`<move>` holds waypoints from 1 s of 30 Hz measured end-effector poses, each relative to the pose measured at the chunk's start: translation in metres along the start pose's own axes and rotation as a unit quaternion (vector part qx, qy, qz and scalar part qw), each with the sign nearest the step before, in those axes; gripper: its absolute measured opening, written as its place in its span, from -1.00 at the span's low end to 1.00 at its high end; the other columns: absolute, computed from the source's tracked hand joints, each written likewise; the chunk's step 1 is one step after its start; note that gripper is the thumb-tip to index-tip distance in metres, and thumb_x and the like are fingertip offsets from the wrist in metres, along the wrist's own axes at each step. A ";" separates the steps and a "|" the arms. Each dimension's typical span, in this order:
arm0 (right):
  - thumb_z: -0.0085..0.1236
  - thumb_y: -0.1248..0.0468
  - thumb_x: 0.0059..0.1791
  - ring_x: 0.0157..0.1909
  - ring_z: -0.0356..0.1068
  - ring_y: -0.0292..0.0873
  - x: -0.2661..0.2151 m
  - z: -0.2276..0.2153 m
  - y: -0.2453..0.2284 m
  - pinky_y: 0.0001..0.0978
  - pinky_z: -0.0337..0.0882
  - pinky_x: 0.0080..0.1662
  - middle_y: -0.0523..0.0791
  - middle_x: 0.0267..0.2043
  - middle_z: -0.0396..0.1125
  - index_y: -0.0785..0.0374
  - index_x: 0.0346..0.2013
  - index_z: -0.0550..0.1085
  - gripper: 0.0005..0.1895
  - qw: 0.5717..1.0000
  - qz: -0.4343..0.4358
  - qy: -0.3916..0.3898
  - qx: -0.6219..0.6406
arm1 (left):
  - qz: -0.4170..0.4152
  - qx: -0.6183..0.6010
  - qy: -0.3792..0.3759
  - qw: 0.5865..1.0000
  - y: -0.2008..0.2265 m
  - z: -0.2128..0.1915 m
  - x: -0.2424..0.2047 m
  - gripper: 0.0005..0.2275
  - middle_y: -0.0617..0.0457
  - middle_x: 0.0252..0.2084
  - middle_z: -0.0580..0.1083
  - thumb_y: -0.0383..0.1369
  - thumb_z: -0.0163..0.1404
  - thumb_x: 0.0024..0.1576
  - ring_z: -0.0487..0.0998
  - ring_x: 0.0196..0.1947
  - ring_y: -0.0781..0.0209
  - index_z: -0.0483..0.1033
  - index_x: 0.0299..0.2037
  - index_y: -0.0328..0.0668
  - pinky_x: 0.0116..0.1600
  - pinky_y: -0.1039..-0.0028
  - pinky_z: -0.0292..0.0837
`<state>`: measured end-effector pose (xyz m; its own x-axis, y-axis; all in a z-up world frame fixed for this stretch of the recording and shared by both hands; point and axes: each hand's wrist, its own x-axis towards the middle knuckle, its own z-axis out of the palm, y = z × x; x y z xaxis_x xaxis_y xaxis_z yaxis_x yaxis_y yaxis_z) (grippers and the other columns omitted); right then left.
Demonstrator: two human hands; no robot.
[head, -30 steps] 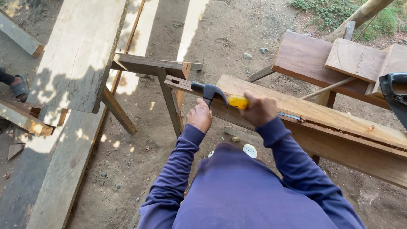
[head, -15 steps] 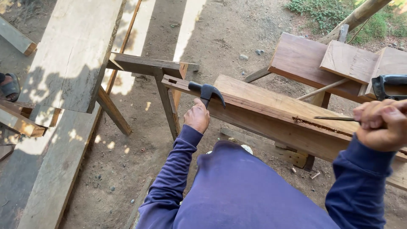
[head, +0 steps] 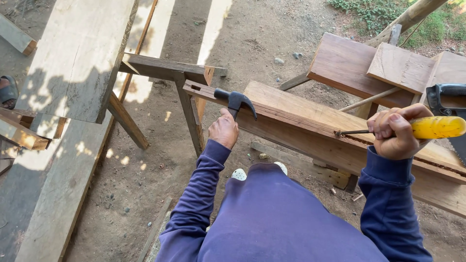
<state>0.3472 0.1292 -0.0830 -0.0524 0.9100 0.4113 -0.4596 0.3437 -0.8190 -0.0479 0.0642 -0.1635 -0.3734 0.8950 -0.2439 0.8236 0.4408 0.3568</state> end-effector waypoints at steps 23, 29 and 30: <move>-0.07 0.42 0.20 -0.66 -0.02 -0.22 -0.001 -0.021 -0.004 -0.30 0.21 -0.48 -0.14 -0.69 0.00 0.26 -0.38 0.15 -0.72 1.000 -0.020 0.015 -0.013 | -0.003 0.006 0.004 1.000 0.002 -0.005 -0.003 -0.66 -0.42 -0.22 0.57 -0.28 0.09 0.20 0.66 -0.15 -0.31 0.24 -0.07 -0.39 -0.08 0.10 0.61; -0.10 0.44 0.19 -0.63 0.01 -0.18 0.003 -0.020 -0.017 -0.26 0.23 -0.44 -0.09 -0.64 0.03 0.27 -0.27 0.16 -0.82 0.997 -0.044 0.050 -0.050 | -0.002 0.005 0.001 1.000 0.003 -0.006 -0.003 -0.68 -0.43 -0.23 0.57 -0.29 0.08 0.21 0.66 -0.14 -0.31 0.24 -0.07 -0.38 -0.07 0.11 0.61; -0.09 0.43 0.20 -0.64 0.00 -0.19 0.003 -0.017 -0.016 -0.26 0.22 -0.46 -0.09 -0.65 0.03 0.26 -0.26 0.16 -0.81 0.998 -0.038 0.051 -0.027 | 0.001 0.002 0.004 1.000 0.004 -0.008 -0.003 -0.68 -0.44 -0.23 0.57 -0.30 0.08 0.21 0.65 -0.14 -0.32 0.24 -0.07 -0.39 -0.07 0.10 0.61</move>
<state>0.3698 0.1302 -0.0755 0.0719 0.8987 0.4327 -0.4108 0.4220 -0.8082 -0.0467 0.0634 -0.1544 -0.3747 0.8968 -0.2352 0.8262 0.4381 0.3542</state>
